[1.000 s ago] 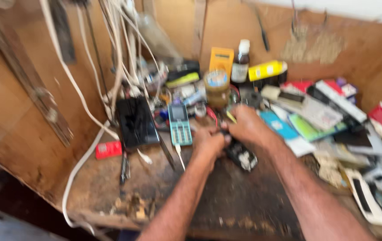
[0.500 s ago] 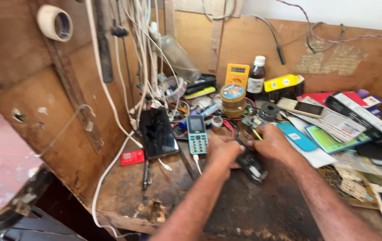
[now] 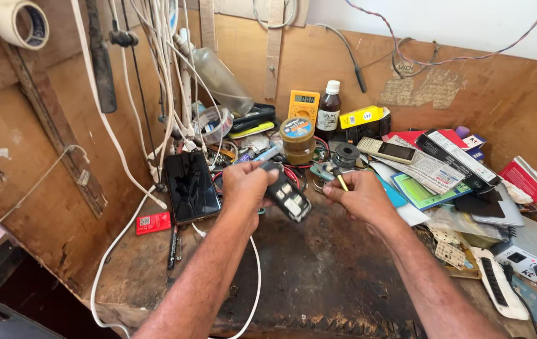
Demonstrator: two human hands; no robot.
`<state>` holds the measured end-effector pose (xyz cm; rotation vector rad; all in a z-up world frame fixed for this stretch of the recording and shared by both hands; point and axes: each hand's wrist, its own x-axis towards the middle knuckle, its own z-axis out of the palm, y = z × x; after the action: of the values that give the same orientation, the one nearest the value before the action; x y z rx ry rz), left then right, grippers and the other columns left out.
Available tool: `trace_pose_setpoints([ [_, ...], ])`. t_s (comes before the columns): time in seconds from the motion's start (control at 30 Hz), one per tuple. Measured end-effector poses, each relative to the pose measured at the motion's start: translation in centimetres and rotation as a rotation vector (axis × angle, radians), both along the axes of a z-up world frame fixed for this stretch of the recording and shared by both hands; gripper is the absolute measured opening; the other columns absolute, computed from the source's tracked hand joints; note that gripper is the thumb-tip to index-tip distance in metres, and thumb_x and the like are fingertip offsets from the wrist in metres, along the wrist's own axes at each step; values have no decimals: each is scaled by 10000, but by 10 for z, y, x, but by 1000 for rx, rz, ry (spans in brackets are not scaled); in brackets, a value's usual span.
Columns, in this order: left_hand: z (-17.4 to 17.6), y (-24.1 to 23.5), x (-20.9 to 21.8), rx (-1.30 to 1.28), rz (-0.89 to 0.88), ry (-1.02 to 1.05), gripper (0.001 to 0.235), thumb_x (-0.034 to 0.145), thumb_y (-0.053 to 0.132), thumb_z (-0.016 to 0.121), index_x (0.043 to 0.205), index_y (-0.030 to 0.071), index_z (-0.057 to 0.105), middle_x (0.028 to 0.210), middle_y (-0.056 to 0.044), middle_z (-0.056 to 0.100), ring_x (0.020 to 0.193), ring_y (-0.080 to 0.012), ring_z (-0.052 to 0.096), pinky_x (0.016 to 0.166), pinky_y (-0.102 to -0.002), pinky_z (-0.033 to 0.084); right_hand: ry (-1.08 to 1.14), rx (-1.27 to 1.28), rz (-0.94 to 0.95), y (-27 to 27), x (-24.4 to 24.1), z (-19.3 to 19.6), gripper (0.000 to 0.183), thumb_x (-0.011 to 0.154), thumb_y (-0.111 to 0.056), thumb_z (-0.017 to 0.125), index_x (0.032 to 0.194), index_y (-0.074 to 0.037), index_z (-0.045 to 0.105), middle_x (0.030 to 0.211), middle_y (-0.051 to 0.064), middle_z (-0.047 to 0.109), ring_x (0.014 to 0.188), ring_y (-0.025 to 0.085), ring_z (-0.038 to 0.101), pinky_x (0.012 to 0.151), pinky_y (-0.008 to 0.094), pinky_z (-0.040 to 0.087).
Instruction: The person disassembles a feature phone, removes the back cover and battery, and uses a small tool to adjust internal components. They then reconnect a charging cable to test the device and reassemble the phone by replacing the battery and back cover.
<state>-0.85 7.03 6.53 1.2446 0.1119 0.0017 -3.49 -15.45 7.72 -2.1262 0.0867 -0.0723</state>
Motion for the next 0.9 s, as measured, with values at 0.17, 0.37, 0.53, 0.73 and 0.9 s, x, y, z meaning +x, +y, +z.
trace_pose_setpoints([
  [0.17, -11, -15, 2, -67, 29, -41, 234, 815, 58, 715, 1042, 8, 739, 877, -86, 745, 725, -206, 712, 563, -384, 584, 171, 213, 95, 7, -19, -8, 345, 932, -347, 722, 838, -15, 720, 576, -42, 551, 446, 41, 377, 388, 240, 287],
  [0.37, -23, -34, -1, -357, -121, 23, 275, 858, -28, 712, 1128, 10, 681, 1013, -92, 759, 888, -215, 736, 780, -398, 604, 43, 458, 131, 7, -20, -19, 239, 891, -232, 783, 856, -9, 704, 623, -34, 536, 457, 46, 386, 378, 236, 284],
  [0.53, -47, -58, -14, -449, -191, 107, 218, 880, -67, 653, 1094, -27, 647, 1020, -119, 739, 898, -244, 733, 803, -480, 659, -64, 495, 42, 8, -17, -35, 302, 949, -250, 735, 937, 48, 682, 694, 11, 588, 504, 68, 425, 399, 243, 321],
  [0.73, -54, -59, -9, -500, -211, 119, 179, 924, -27, 611, 1101, -52, 626, 1026, -164, 738, 898, -280, 749, 768, -450, 660, -271, 628, -18, -4, -19, -28, 323, 990, -152, 557, 1248, 32, 619, 944, 62, 675, 768, 85, 606, 660, 248, 547],
  [0.9, -60, -64, -4, -427, -218, 104, 225, 930, -8, 595, 1153, -36, 605, 1060, -167, 737, 906, -276, 751, 783, -447, 633, -409, 573, -76, -8, -19, -32, 266, 1094, -213, 477, 1174, 7, 604, 1009, 160, 761, 798, 121, 633, 671, 258, 524],
])
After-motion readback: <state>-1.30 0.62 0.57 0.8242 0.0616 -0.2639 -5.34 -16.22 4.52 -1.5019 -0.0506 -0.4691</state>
